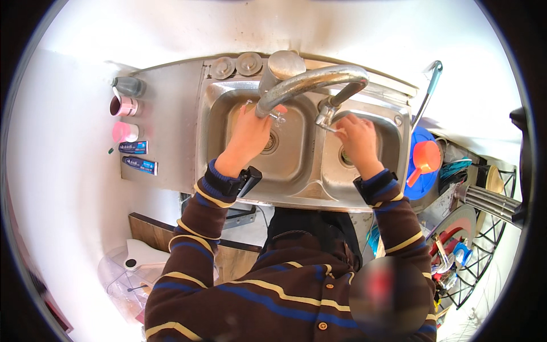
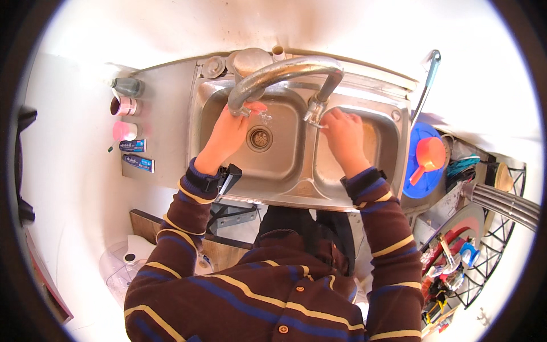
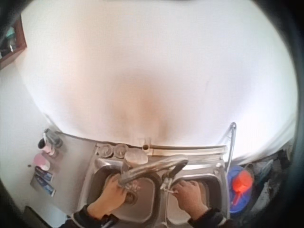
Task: The person rinses a cloth under running water, wrings it, and places it on a table. They then attach the cloth to a mop head and connect the mop head to a handle, completing the mop assembly.
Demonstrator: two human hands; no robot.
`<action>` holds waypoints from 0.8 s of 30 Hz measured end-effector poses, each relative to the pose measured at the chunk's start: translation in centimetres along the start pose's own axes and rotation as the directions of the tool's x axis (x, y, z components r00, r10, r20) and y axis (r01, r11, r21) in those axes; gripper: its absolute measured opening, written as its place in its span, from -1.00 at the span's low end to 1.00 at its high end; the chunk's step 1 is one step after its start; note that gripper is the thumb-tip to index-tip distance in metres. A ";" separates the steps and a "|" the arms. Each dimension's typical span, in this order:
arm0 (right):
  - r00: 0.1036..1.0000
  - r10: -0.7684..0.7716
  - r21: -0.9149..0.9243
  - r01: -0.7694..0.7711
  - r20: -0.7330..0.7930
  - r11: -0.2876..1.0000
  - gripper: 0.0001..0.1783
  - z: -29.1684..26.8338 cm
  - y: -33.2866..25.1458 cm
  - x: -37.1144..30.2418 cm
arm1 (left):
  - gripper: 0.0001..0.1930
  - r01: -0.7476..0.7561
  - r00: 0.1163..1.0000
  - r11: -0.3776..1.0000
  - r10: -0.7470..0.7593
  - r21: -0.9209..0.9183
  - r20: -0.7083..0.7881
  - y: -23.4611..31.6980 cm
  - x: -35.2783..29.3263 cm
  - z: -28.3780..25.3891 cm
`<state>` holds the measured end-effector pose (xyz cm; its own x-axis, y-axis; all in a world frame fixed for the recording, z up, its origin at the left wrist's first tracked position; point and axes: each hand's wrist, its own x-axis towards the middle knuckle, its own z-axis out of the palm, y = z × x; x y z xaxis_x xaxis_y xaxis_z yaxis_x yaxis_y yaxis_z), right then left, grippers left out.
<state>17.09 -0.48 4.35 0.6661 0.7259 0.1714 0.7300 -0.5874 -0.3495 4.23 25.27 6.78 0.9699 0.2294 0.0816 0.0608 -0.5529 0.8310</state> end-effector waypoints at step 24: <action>0.864 0.344 0.207 -0.284 -0.368 0.936 -0.56 -9.3 4.8 -10.8 | -0.91 -0.045 0.999 0.997 0.046 0.069 -0.013 4.4 -4.1 0.9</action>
<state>14.80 -14.48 9.37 0.8826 0.2934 0.3674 0.4625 -0.6822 -0.5662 0.75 21.17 9.56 0.9687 0.2137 0.1266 0.0333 -0.6169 0.7863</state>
